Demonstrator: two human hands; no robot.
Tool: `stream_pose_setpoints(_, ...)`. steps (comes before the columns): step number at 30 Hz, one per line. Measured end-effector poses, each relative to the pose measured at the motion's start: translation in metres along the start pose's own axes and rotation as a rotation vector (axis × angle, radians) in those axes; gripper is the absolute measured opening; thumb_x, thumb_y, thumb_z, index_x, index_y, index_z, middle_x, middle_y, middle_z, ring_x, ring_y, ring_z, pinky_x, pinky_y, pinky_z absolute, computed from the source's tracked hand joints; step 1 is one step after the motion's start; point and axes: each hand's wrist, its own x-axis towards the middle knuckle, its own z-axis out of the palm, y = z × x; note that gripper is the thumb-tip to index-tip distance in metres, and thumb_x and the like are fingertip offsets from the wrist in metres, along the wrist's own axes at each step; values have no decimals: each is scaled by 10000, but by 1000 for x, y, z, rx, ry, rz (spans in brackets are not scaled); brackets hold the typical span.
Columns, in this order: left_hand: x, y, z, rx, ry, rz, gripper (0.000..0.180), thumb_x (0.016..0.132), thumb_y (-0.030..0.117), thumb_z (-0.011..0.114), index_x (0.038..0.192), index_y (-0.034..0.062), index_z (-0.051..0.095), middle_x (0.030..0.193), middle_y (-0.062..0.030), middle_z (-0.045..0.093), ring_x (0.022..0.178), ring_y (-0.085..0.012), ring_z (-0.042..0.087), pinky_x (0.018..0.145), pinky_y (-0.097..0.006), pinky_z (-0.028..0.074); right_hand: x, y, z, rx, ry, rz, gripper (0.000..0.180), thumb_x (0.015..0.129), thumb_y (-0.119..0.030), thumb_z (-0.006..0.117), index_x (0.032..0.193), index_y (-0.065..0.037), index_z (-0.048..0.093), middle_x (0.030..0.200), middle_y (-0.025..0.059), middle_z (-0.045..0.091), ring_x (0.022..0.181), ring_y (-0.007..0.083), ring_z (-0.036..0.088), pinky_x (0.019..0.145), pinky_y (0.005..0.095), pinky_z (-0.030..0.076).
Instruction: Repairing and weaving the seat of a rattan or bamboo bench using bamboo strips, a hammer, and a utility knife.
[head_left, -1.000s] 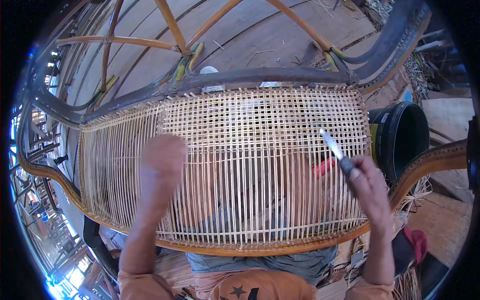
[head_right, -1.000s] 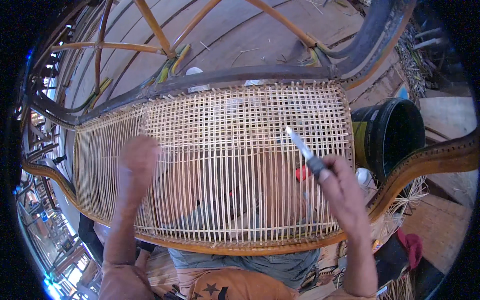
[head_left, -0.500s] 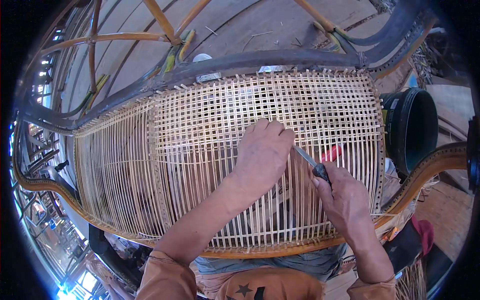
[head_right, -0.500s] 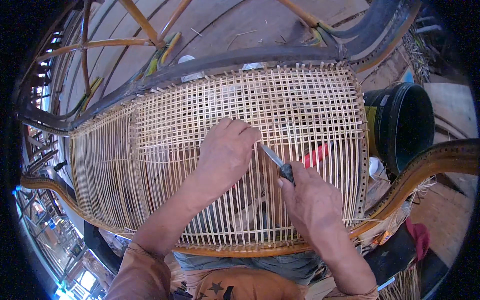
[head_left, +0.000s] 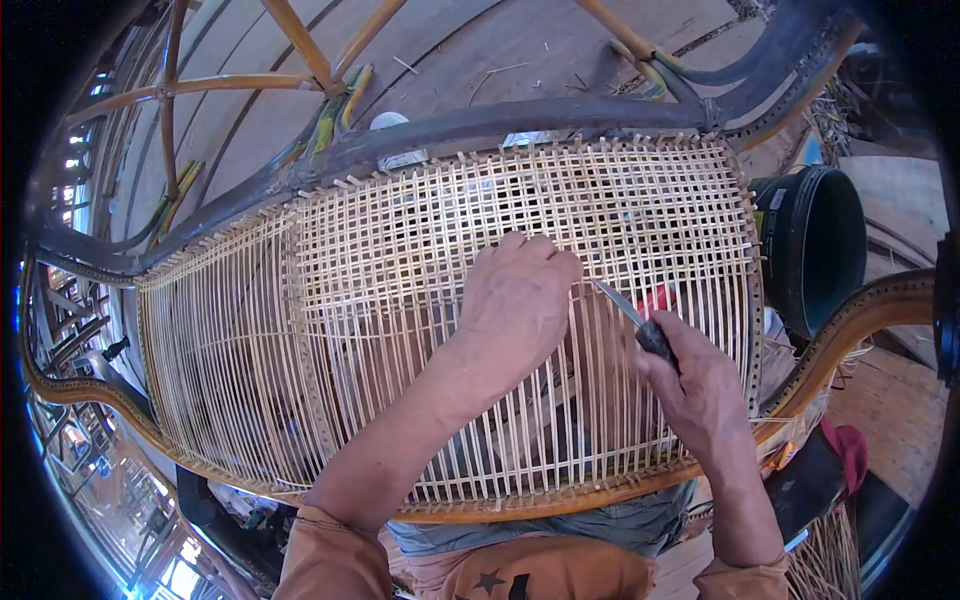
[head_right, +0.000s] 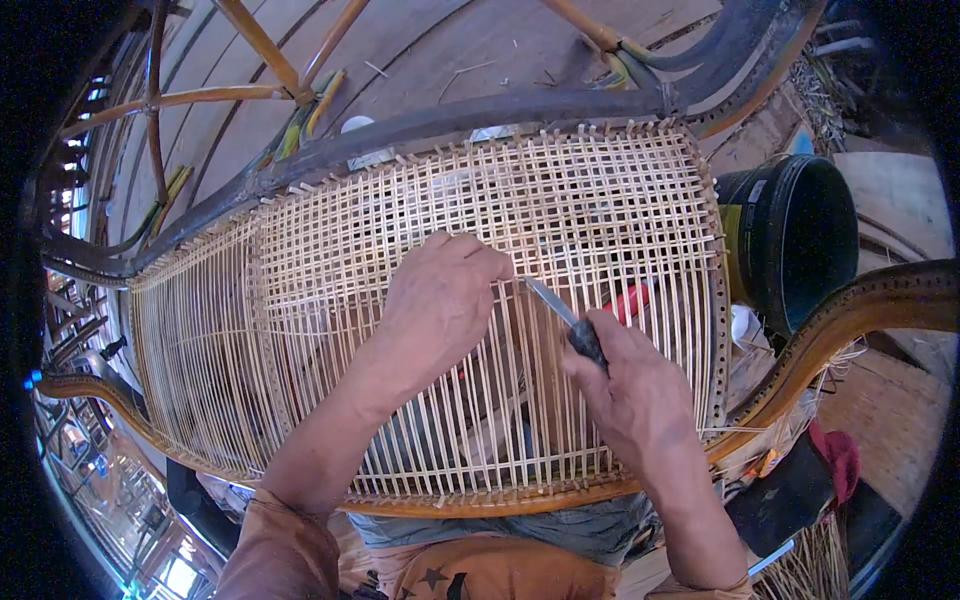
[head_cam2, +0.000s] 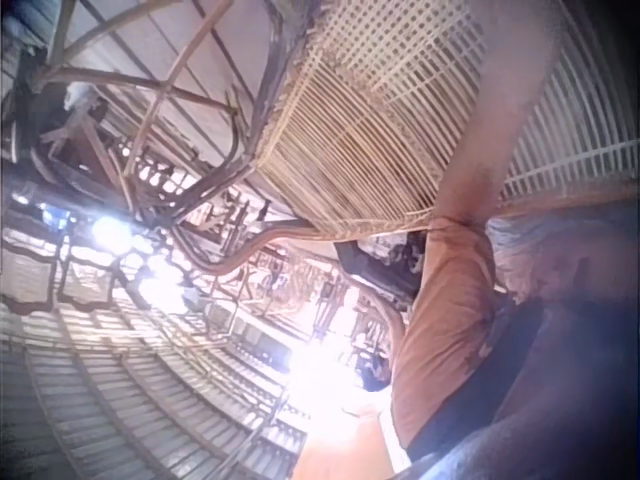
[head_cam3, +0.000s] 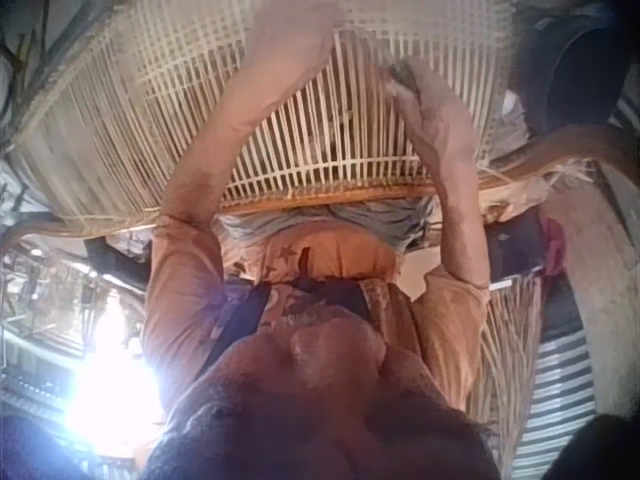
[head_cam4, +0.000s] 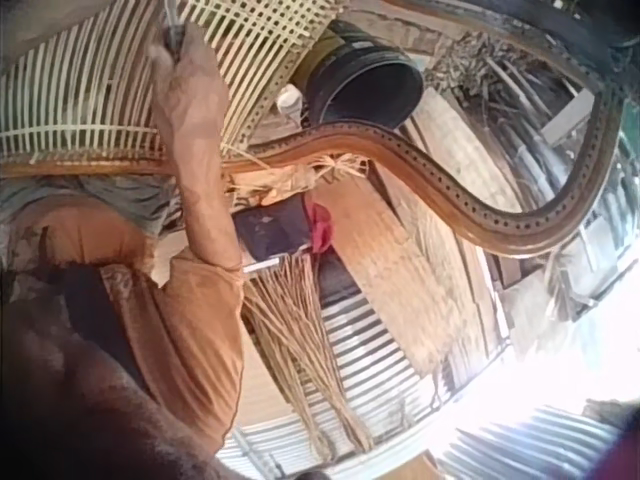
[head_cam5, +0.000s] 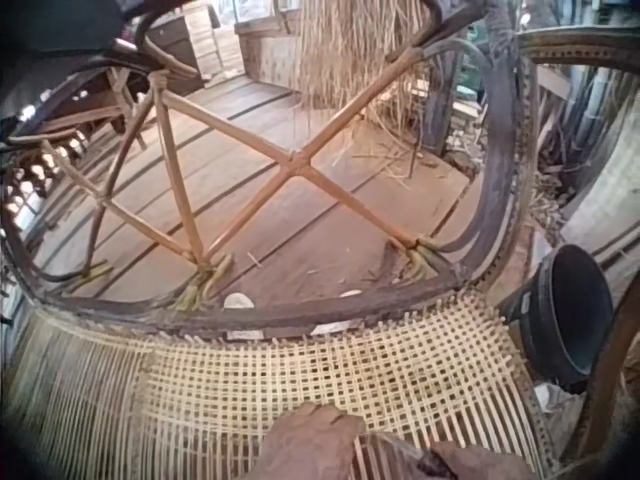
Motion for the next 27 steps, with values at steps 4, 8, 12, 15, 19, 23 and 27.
stream_pose_setpoints(4, 6, 14, 5, -25, 53, 35, 222, 761, -13, 564, 940, 64, 669, 893, -87, 618, 874, -277, 573, 800, -396, 460, -11, 1, -6, 70, 46, 29, 344, 866, -227, 647, 1143, -37, 568, 853, 196, 631, 768, 379, 628, 679, 436, 507)
stream_pose_setpoints(8, 4, 18, 9, 58, 30, 25, 231, 755, -11, 566, 949, 60, 670, 889, -83, 621, 890, -264, 569, 804, -378, 461, -4, 0, -9, 27, -6, 73, 329, 876, -225, 624, 1140, -37, 566, 847, 192, 624, 753, 378, 625, 666, 446, 507)
stream_pose_setpoints(12, 6, 12, 11, 38, 16, 34, 214, 765, -6, 557, 937, 58, 667, 880, -86, 619, 878, -262, 565, 788, -379, 459, 3, -4, -9, -166, -32, 38, 306, 896, -258, 596, 1125, -57, 564, 784, 168, 601, 709, 356, 624, 627, 448, 505)
stream_pose_setpoints(15, 7, 10, 13, 4, 13, 16, 201, 763, -3, 556, 920, 62, 663, 866, -89, 613, 849, -267, 557, 767, -383, 455, 7, -2, -11, -207, -26, 0, 306, 901, -270, 591, 1130, -68, 560, 772, 158, 598, 690, 345, 625, 611, 441, 506)
stream_pose_setpoints(19, 5, 19, 10, 16, 10, 9, 186, 759, 22, 561, 923, 43, 646, 867, -100, 602, 836, -270, 546, 749, -381, 447, 1, 1, -4, -142, 10, 18, 312, 902, -260, 594, 1145, -71, 550, 793, 166, 606, 696, 346, 625, 620, 439, 511)
stream_pose_setpoints(23, -32, 49, 13, 46, -57, 179, 323, 807, 143, 577, 1108, 24, 587, 1118, -147, 551, 1054, -295, 519, 906, -437, 418, -21, 4, -10, -126, 4, 145, 304, 917, -230, 567, 1169, -67, 518, 913, 199, 612, 806, 383, 618, 689, 461, 503)
stream_pose_setpoints(27, -63, 53, 32, -16, -200, 486, 549, 870, 412, 582, 1205, -21, 545, 1371, -173, 455, 1309, -338, 381, 1048, -472, 326, -26, 11, -13, -116, -34, 195, 323, 933, -229, 537, 1214, -76, 492, 993, 212, 603, 851, 396, 613, 721, 474, 497)
